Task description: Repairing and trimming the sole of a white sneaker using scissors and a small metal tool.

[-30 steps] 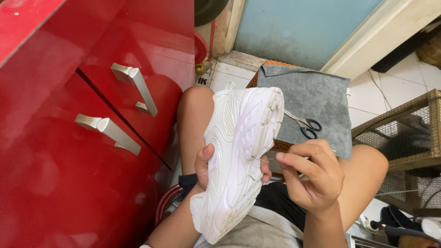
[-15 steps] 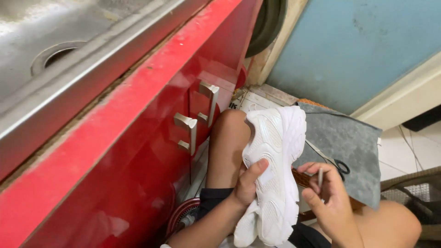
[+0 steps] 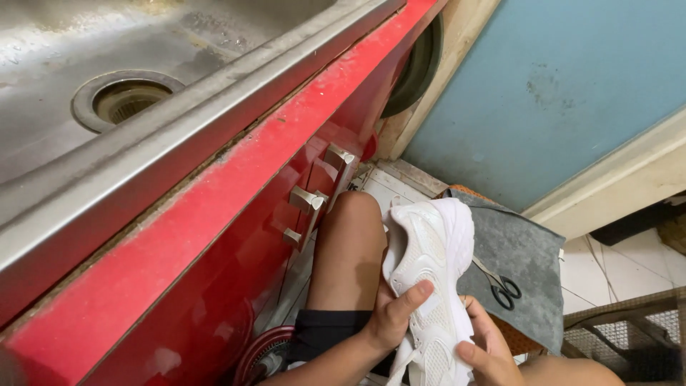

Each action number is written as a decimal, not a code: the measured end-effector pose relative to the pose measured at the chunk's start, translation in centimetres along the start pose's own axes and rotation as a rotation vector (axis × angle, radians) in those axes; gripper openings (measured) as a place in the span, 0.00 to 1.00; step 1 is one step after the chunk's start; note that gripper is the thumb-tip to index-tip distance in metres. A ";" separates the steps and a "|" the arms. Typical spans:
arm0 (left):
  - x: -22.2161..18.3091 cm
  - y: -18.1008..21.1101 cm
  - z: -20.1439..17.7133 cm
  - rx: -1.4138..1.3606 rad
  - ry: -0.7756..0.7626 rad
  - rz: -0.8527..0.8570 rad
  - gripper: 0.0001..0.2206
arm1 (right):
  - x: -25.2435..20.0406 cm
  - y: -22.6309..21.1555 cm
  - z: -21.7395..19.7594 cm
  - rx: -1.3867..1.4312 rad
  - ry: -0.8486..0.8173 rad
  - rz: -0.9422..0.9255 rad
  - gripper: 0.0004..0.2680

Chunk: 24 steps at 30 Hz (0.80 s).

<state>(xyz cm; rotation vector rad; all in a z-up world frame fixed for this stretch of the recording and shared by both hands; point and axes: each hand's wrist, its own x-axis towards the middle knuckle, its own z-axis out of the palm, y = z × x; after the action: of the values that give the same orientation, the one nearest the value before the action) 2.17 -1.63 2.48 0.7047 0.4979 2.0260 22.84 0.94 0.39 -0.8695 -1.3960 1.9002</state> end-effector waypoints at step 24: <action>8.0 -10.3 0.6 0.663 0.100 -1.067 0.50 | -12.5 7.6 -34.2 0.900 -0.039 -0.187 0.25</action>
<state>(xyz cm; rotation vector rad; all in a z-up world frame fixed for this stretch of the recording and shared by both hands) 5.62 10.53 -0.86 0.5211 1.3047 0.8714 56.84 8.17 -12.84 -0.2427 -0.4812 2.0837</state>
